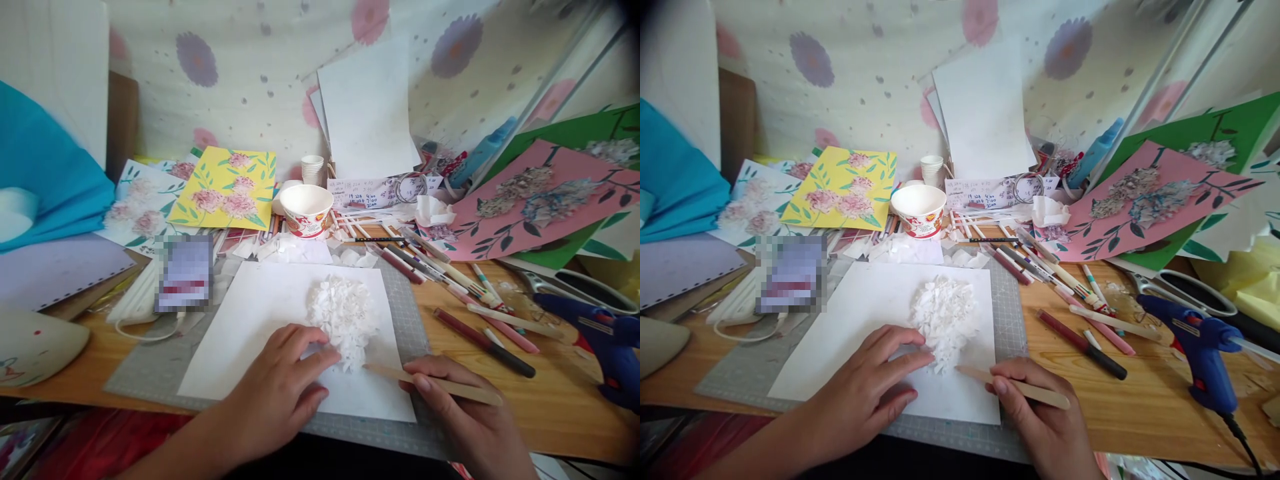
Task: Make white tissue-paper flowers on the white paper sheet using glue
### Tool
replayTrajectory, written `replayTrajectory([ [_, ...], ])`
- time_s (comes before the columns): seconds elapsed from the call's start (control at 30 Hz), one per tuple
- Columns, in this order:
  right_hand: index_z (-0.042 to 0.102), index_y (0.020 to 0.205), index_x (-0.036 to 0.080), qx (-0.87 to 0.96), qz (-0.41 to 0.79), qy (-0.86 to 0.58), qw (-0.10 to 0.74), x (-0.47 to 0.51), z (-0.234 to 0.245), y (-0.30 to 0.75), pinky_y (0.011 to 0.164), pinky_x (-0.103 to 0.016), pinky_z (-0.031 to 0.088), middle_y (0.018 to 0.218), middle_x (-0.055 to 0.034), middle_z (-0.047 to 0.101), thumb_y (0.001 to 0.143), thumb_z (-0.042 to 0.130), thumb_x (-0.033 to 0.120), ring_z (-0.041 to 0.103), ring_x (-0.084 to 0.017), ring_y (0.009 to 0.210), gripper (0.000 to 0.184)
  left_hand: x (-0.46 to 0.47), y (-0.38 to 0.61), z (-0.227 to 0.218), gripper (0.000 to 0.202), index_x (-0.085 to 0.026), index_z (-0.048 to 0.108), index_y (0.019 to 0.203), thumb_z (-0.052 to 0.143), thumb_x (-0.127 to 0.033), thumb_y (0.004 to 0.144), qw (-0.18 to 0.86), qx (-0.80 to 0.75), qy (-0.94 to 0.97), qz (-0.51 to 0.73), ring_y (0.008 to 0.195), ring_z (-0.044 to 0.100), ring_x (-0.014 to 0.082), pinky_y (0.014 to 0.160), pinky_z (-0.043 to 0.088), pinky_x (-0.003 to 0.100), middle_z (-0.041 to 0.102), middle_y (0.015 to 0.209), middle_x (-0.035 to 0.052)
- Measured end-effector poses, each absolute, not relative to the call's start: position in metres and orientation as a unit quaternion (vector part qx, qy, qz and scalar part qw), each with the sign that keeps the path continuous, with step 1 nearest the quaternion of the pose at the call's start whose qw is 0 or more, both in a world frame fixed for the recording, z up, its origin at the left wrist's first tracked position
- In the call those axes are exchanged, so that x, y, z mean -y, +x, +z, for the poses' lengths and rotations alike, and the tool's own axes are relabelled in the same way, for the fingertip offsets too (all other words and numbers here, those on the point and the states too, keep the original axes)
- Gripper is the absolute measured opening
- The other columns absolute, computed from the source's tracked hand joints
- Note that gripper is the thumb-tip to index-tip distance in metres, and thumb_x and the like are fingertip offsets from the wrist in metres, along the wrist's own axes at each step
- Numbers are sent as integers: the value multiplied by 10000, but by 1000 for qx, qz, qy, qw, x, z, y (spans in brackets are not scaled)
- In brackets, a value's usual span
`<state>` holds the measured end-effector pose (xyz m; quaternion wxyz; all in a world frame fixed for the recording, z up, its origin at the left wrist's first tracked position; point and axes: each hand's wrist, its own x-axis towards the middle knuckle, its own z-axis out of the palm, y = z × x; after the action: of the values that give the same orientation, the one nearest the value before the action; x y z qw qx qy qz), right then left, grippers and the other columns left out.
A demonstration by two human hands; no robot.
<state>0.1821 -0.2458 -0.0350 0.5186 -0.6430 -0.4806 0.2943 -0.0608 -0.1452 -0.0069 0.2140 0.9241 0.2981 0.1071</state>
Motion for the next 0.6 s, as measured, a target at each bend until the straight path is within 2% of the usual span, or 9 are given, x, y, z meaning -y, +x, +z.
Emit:
replayTrajectory([
  [0.13, 734, 800, 197, 409, 323, -601, 606, 245, -41, 190, 506, -244, 542, 761, -75, 708, 789, 713, 394, 671, -195, 614, 199, 146, -66, -8, 402, -257, 554, 1225, 550, -133, 842, 229, -297, 919, 119, 1135, 495, 243, 989, 429, 385, 542, 1243, 71],
  [0.27, 728, 787, 194, 364, 317, -564, 669, 242, -42, 189, 504, -226, 527, 650, -54, 677, 781, 723, 369, 648, -171, 567, 175, 146, -68, -8, 393, -238, 543, 1223, 559, -134, 844, 228, -299, 917, 134, 1162, 491, 231, 1017, 412, 376, 559, 1264, 61],
  [0.37, 709, 813, 218, 390, 281, -573, 664, 241, -45, 187, 526, -220, 515, 670, -26, 669, 827, 682, 369, 642, -152, 578, 154, 148, -68, -7, 401, -230, 540, 1220, 588, -139, 833, 230, -277, 923, 134, 1154, 498, 232, 1016, 415, 384, 597, 1231, 47],
  [0.5, 668, 911, 240, 439, 219, -590, 641, 245, -51, 188, 559, -262, 530, 744, -11, 663, 915, 565, 354, 657, -168, 620, 154, 150, -70, -8, 287, -209, 576, 1112, 572, -113, 841, 225, -268, 920, 175, 1015, 554, 209, 917, 469, 356, 637, 1072, 45],
  [0.6, 671, 971, 236, 508, 140, -614, 588, 248, -49, 196, 608, -283, 539, 838, -37, 679, 923, 550, 276, 669, -193, 720, 137, 148, -68, -9, 245, -217, 582, 1071, 549, -99, 858, 183, -248, 930, 200, 1014, 544, 216, 895, 473, 365, 597, 1112, 62],
])
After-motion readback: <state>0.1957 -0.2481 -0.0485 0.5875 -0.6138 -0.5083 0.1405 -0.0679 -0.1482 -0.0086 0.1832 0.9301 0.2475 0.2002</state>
